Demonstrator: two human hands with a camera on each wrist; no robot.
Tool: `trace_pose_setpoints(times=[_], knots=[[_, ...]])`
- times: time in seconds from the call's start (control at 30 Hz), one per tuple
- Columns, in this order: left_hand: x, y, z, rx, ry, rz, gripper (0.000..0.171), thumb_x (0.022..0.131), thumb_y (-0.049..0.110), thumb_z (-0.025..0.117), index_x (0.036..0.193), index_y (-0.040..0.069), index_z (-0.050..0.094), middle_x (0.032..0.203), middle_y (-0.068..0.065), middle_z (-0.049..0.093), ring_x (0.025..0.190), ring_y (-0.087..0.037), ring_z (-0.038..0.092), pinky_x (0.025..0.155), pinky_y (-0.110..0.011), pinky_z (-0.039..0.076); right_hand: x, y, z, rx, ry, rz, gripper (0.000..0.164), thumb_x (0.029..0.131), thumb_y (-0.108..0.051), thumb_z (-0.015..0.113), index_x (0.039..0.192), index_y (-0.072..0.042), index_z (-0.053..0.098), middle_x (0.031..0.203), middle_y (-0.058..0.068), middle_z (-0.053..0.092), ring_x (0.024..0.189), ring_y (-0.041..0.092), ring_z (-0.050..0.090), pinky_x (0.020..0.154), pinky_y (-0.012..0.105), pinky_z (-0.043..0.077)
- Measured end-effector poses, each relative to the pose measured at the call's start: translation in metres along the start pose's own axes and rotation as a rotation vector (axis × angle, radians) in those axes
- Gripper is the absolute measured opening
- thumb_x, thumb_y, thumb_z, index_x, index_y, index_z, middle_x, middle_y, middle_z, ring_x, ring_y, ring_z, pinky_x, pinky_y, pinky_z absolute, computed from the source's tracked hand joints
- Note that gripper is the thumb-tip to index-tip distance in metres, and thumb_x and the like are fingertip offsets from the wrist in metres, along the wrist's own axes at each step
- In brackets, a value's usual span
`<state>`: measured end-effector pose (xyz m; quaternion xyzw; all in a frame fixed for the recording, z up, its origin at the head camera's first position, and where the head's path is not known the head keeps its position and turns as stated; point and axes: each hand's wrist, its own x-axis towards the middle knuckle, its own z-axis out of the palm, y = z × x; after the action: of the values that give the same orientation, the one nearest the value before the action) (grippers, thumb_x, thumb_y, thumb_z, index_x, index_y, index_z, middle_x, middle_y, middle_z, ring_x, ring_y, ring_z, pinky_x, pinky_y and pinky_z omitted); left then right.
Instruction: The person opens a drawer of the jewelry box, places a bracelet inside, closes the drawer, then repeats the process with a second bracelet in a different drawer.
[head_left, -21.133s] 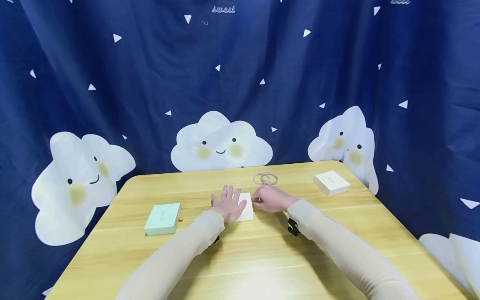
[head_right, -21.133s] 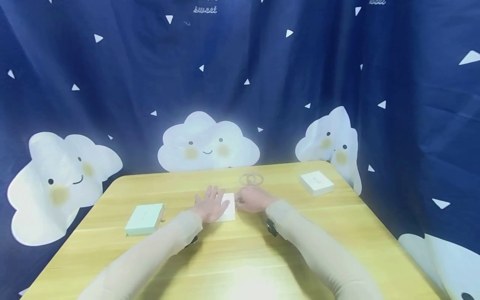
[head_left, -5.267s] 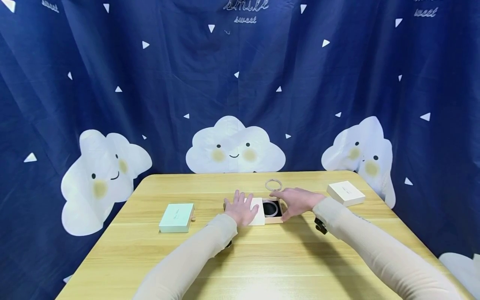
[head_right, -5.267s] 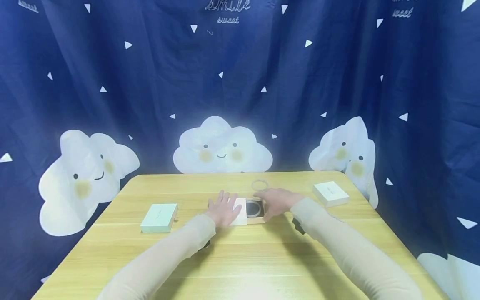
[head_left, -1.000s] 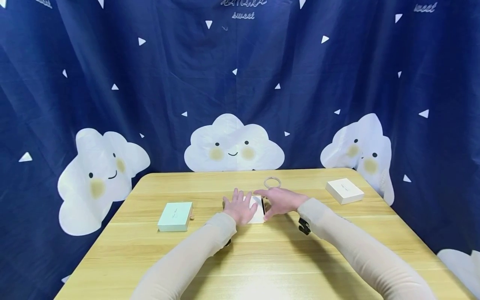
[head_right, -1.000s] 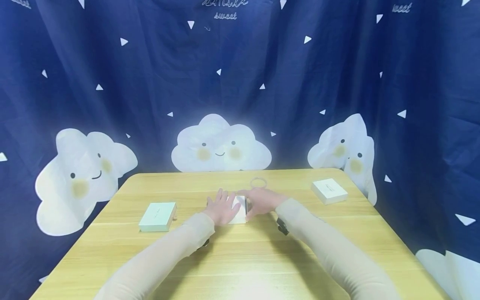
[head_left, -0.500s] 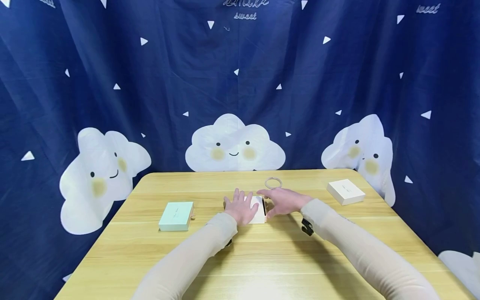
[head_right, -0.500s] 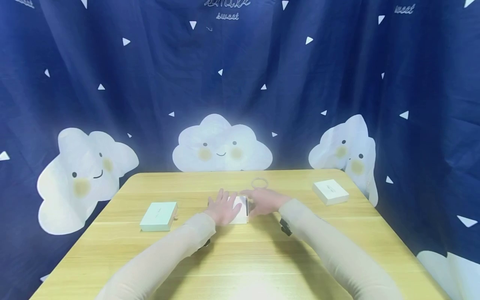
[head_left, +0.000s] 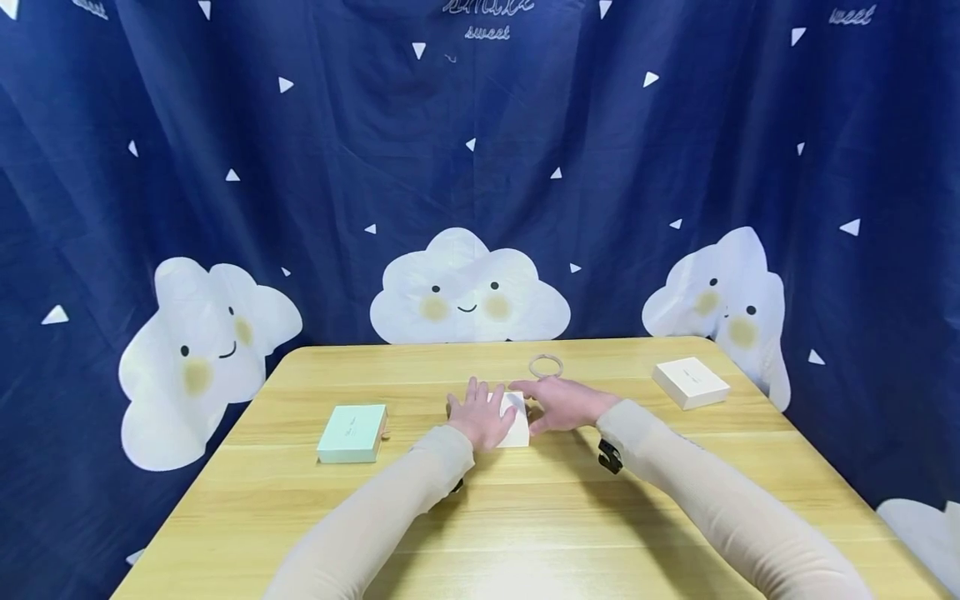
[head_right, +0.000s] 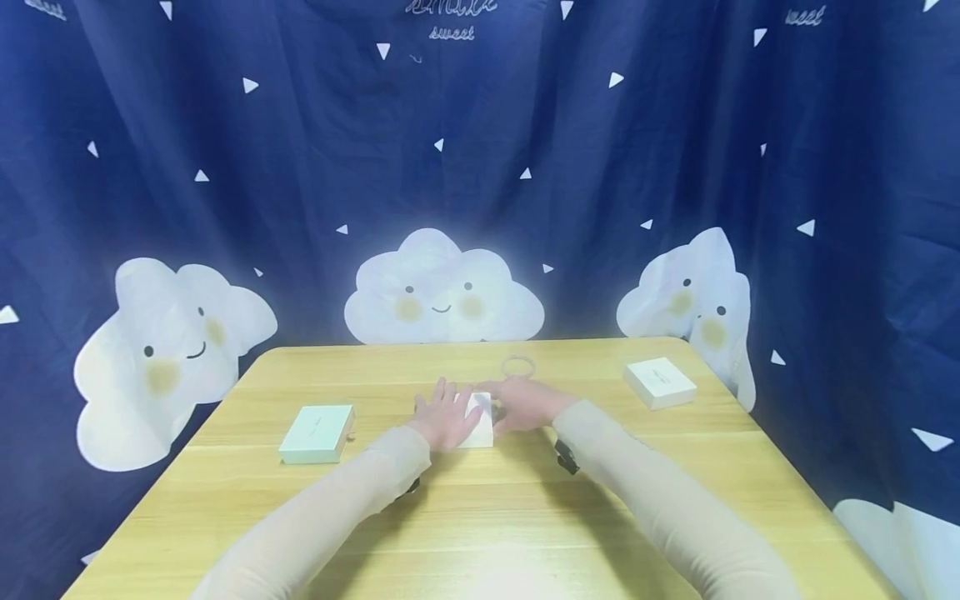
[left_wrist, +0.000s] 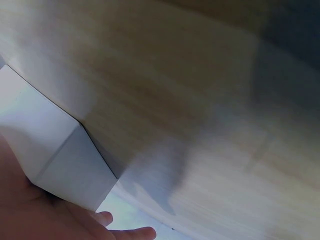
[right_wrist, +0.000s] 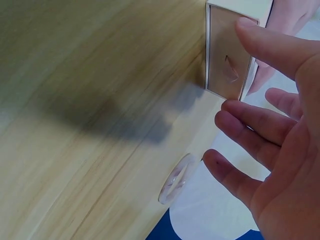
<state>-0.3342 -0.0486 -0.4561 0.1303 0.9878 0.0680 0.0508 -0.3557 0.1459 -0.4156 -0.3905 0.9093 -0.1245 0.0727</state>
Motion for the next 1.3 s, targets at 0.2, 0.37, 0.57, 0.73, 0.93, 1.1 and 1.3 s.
trace_pose_setpoints(times=[0.2, 0.37, 0.57, 0.73, 0.93, 1.1, 1.3], knots=[[0.002, 0.0, -0.001, 0.006, 0.009, 0.005, 0.067, 0.105, 0.056, 0.019, 0.161, 0.019, 0.025, 0.165, -0.018, 0.025, 0.155, -0.039, 0.012, 0.114, -0.075, 0.017, -0.001, -0.001, -0.002, -0.002, 0.005, 0.004, 0.081, 0.083, -0.024, 0.084, 0.152, -0.007, 0.043, 0.132, 0.011, 0.067, 0.121, 0.03, 0.064, 0.102, 0.047, 0.051], [-0.001, 0.004, -0.005, 0.01, 0.001, 0.006, 0.067, 0.105, 0.056, 0.017, 0.162, 0.021, 0.024, 0.166, -0.016, 0.024, 0.156, -0.037, 0.01, 0.114, -0.074, 0.016, -0.006, -0.002, -0.008, 0.011, -0.001, 0.015, 0.083, 0.083, -0.025, 0.084, 0.153, -0.009, 0.042, 0.133, 0.013, 0.066, 0.121, 0.033, 0.064, 0.102, 0.05, 0.05], [0.0, 0.005, -0.007, 0.008, 0.004, 0.015, 0.067, 0.105, 0.056, 0.019, 0.161, 0.02, 0.025, 0.166, -0.016, 0.025, 0.156, -0.037, 0.01, 0.115, -0.073, 0.015, -0.009, -0.001, -0.012, 0.016, -0.005, 0.035, 0.091, 0.078, -0.032, 0.087, 0.153, -0.01, 0.041, 0.132, 0.016, 0.066, 0.116, 0.034, 0.066, 0.101, 0.053, 0.05], [0.003, 0.002, -0.004, 0.041, 0.007, 0.028, 0.068, 0.105, 0.058, 0.018, 0.161, 0.02, 0.025, 0.166, -0.016, 0.026, 0.156, -0.036, 0.012, 0.116, -0.072, 0.015, -0.009, 0.002, -0.01, 0.019, -0.008, 0.053, 0.094, 0.077, -0.039, 0.088, 0.154, -0.013, 0.04, 0.134, 0.014, 0.064, 0.115, 0.031, 0.066, 0.1, 0.053, 0.049], [0.007, -0.002, 0.0, 0.079, 0.033, 0.053, 0.07, 0.104, 0.06, 0.02, 0.159, 0.018, 0.032, 0.161, -0.017, 0.035, 0.153, -0.035, 0.023, 0.114, -0.071, 0.022, -0.009, 0.003, -0.007, -0.021, 0.007, 0.077, 0.094, 0.077, -0.045, 0.086, 0.155, -0.018, 0.04, 0.149, 0.008, 0.054, 0.133, 0.03, 0.054, 0.107, 0.052, 0.046], [0.011, -0.005, 0.003, 0.097, 0.093, 0.093, 0.069, 0.102, 0.059, 0.026, 0.151, 0.013, 0.044, 0.15, -0.016, 0.05, 0.143, -0.034, 0.041, 0.109, -0.063, 0.036, -0.008, 0.001, -0.007, -0.046, 0.004, 0.088, 0.096, 0.077, -0.048, 0.086, 0.156, -0.019, 0.039, 0.154, 0.008, 0.049, 0.138, 0.032, 0.048, 0.108, 0.052, 0.044], [0.016, -0.009, 0.002, 0.109, 0.118, 0.122, 0.07, 0.099, 0.06, 0.031, 0.142, 0.011, 0.055, 0.141, -0.013, 0.056, 0.135, -0.031, 0.047, 0.106, -0.058, 0.04, -0.006, -0.003, -0.006, -0.059, -0.003, 0.09, 0.101, 0.075, -0.052, 0.085, 0.157, -0.019, 0.037, 0.156, 0.009, 0.046, 0.14, 0.033, 0.046, 0.108, 0.054, 0.044]])
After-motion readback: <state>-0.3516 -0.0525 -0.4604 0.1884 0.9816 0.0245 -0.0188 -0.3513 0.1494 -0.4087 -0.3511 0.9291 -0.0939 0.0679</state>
